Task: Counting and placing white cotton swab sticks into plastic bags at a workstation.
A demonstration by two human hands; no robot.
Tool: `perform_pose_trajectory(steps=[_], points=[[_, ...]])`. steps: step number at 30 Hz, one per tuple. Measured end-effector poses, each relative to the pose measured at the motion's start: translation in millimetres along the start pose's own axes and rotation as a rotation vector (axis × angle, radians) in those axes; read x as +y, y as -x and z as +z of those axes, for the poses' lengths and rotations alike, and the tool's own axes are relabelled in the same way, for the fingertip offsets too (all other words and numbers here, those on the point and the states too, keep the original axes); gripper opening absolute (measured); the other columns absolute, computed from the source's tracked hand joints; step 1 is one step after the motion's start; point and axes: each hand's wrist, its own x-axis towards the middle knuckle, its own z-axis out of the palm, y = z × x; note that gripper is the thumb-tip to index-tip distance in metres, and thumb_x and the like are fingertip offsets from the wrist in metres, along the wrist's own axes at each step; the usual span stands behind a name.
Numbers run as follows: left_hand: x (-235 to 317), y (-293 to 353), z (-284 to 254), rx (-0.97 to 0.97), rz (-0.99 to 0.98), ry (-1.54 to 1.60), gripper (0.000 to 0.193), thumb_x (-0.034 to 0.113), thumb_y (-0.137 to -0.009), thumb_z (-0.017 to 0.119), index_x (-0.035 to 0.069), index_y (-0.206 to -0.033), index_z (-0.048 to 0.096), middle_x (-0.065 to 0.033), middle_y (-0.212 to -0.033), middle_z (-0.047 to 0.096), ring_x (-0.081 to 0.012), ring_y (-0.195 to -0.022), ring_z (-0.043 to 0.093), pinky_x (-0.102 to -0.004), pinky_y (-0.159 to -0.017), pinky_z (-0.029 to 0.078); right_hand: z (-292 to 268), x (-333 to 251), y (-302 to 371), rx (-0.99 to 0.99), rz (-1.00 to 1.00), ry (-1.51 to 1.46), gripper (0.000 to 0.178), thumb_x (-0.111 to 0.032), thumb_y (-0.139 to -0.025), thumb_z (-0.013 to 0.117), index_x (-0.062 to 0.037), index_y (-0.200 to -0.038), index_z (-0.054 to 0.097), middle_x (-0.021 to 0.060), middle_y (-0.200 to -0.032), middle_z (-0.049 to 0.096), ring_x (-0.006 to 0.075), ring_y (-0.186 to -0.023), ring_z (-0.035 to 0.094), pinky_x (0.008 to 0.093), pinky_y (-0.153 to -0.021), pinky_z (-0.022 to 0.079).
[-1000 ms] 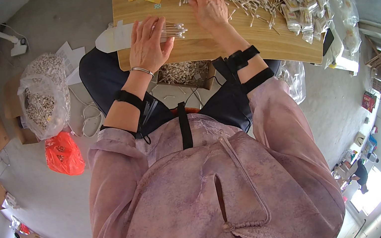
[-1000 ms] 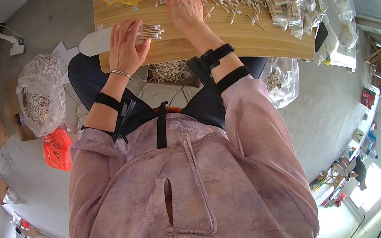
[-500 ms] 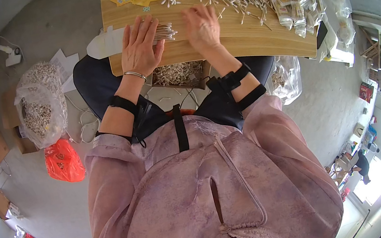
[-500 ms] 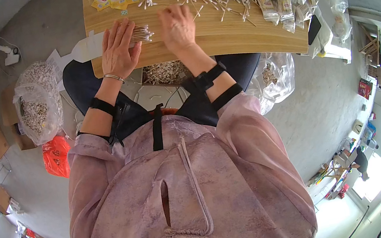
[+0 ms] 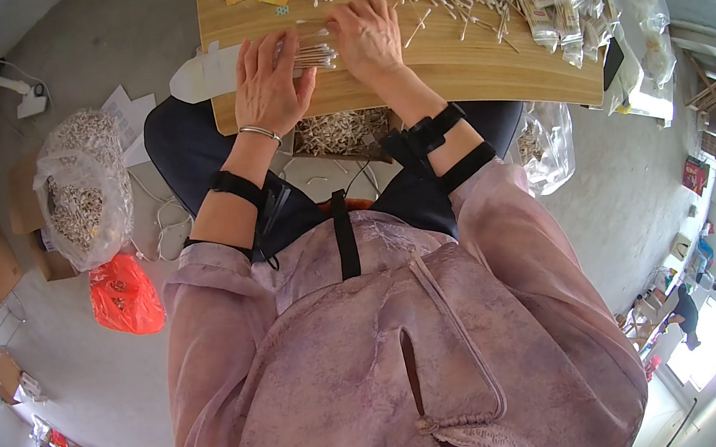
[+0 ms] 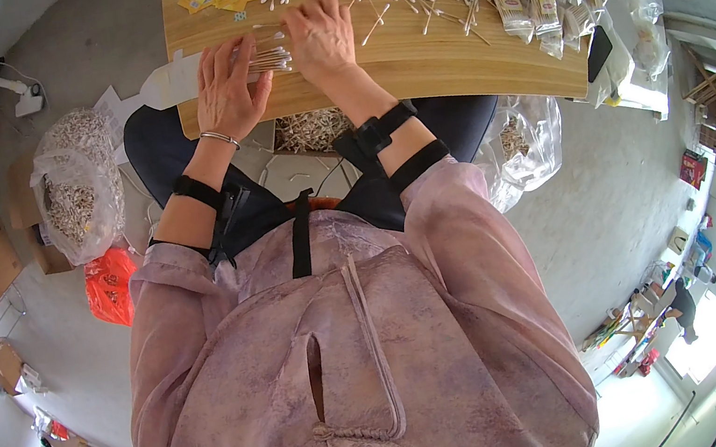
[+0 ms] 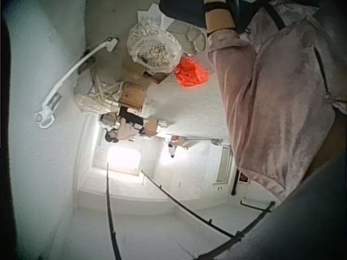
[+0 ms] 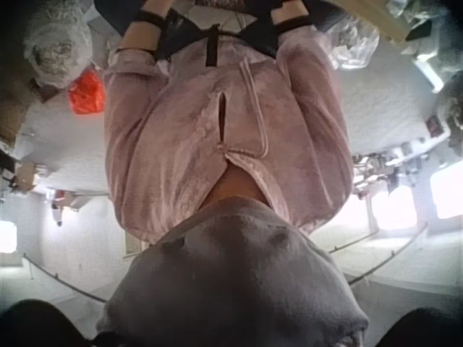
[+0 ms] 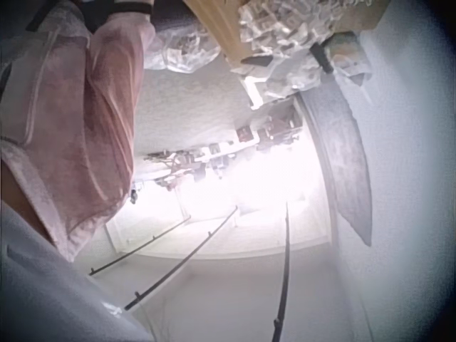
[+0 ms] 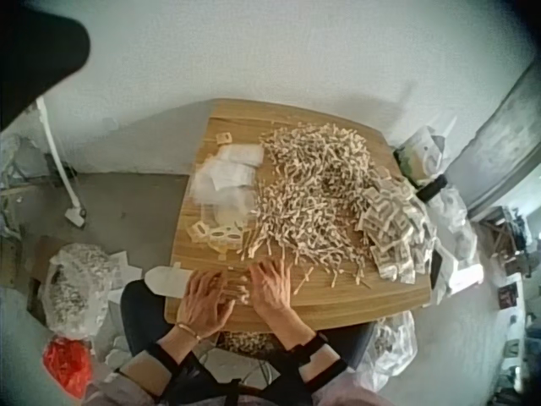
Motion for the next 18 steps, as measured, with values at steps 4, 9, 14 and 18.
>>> perform_pose_trajectory(steps=[4,9,14,18], points=[[0,1,3,0.051,-0.009,0.007,0.063,0.032,-0.083,0.062,0.006,-0.136,0.039,-0.0129,-0.131,0.045,-0.0329,-0.125,0.038,-0.0454,-0.110,0.027,-2,-5,2,-0.001,-0.080,-0.082,0.026,-0.010,-0.073,0.060,-0.0121,-0.099,0.066,0.0022,-0.101,0.059,0.0270,-0.101,0.049,0.0401,-0.085,0.040],[-3,2,3,0.049,-0.038,0.041,0.069,0.033,-0.080,0.063,0.001,-0.135,0.037,-0.0163,-0.134,0.044,-0.0305,-0.127,0.039,-0.0443,-0.111,0.026,-11,-20,20,-0.063,-0.229,0.000,0.037,-0.012,-0.076,0.060,-0.0112,-0.112,0.062,0.0043,-0.118,0.056,0.0280,-0.114,0.046,0.0415,-0.095,0.038],[-2,0,2,0.056,-0.021,0.061,0.067,0.031,-0.081,0.064,0.001,-0.135,0.039,-0.0158,-0.132,0.047,-0.0302,-0.127,0.040,-0.0442,-0.111,0.026,-6,-22,47,-0.150,-0.218,-0.037,0.045,-0.023,-0.089,0.049,-0.0056,-0.131,0.049,0.0069,-0.140,0.044,0.0316,-0.136,0.028,0.0478,-0.110,0.024],[-2,1,3,0.061,-0.005,0.071,0.060,0.029,-0.083,0.063,0.002,-0.133,0.043,-0.0141,-0.133,0.047,-0.0291,-0.128,0.039,-0.0438,-0.111,0.026,-8,-22,48,-0.189,-0.215,0.052,0.047,-0.028,-0.092,0.046,-0.0079,-0.134,0.046,0.0067,-0.145,0.038,0.0306,-0.140,0.021,0.0477,-0.113,0.017]])
